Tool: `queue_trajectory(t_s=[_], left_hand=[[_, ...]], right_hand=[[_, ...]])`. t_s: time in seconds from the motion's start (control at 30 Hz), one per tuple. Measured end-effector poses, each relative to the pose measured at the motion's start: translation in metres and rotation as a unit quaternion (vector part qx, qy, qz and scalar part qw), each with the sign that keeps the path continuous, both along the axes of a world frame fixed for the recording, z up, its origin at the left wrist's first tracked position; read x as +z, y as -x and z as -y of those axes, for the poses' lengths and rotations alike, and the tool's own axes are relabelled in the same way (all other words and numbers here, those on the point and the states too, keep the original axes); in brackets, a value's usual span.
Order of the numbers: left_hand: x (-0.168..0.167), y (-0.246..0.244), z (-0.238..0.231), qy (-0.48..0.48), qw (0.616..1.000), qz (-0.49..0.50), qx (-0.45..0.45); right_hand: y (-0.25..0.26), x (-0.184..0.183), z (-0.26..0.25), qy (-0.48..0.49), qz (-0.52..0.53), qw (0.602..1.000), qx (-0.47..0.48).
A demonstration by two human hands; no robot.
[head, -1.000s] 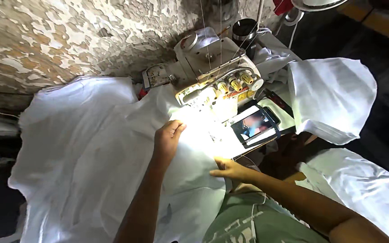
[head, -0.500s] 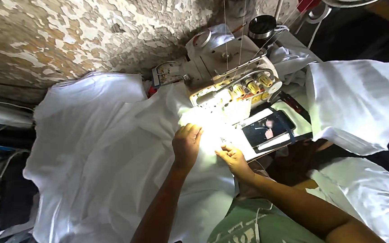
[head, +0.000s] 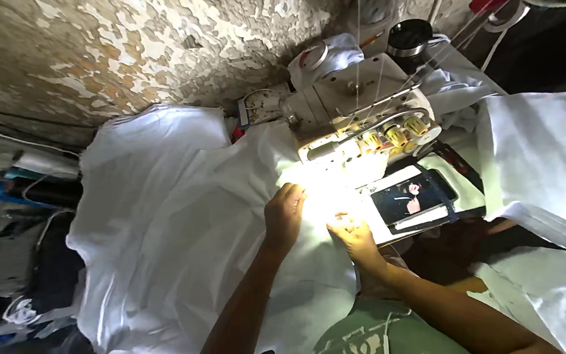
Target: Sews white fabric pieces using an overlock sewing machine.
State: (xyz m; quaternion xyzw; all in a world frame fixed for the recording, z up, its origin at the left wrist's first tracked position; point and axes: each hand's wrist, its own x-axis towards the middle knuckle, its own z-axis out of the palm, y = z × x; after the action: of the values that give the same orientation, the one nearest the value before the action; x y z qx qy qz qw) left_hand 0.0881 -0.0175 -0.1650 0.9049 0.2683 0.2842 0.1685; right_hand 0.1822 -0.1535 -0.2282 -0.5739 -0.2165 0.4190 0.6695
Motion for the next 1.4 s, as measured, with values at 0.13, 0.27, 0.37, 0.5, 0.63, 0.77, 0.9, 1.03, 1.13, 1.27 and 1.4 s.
queue_trajectory(t_s=[0.13, 0.27, 0.37, 0.5, 0.63, 0.77, 0.9, 1.03, 1.13, 1.27, 1.4], left_hand=[[-0.005, -0.002, 0.000, -0.029, 1.000, -0.008, -0.001], [-0.001, -0.012, -0.009, -0.090, 0.995, 0.009, -0.029], [-0.011, -0.023, -0.023, -0.079, 0.995, 0.031, -0.058], [-0.030, -0.030, -0.032, -0.057, 0.995, 0.057, -0.055], [-0.022, -0.025, -0.023, -0.046, 0.998, 0.022, -0.043], [-0.021, -0.019, -0.017, -0.040, 0.998, 0.007, -0.048], [-0.020, -0.018, -0.014, -0.034, 0.998, 0.014, -0.047], [-0.019, -0.019, -0.011, -0.038, 0.999, 0.011, -0.030], [-0.019, -0.022, -0.008, -0.037, 0.999, 0.007, -0.005], [-0.020, -0.023, -0.005, -0.041, 0.999, -0.001, 0.007], [-0.021, -0.025, -0.003, -0.054, 0.998, -0.009, 0.023]], right_hand=[[0.009, -0.002, 0.003, -0.005, -0.052, 0.996, -0.068], [0.006, 0.011, -0.005, 0.028, -0.095, 0.992, -0.081], [-0.001, 0.003, -0.007, 0.044, -0.055, 0.995, -0.071], [-0.006, -0.010, 0.002, 0.046, 0.008, 0.999, -0.022], [-0.004, -0.017, 0.015, 0.016, 0.066, 0.998, 0.011], [-0.004, -0.015, 0.020, 0.018, 0.067, 0.997, 0.023], [-0.002, -0.013, 0.023, 0.020, 0.051, 0.998, 0.021], [-0.002, -0.018, 0.021, 0.021, 0.057, 0.998, 0.015], [-0.002, -0.017, 0.021, 0.021, 0.054, 0.998, 0.016], [-0.003, -0.016, 0.022, 0.021, 0.045, 0.999, 0.018], [-0.004, -0.016, 0.021, 0.017, 0.042, 0.999, 0.013]])
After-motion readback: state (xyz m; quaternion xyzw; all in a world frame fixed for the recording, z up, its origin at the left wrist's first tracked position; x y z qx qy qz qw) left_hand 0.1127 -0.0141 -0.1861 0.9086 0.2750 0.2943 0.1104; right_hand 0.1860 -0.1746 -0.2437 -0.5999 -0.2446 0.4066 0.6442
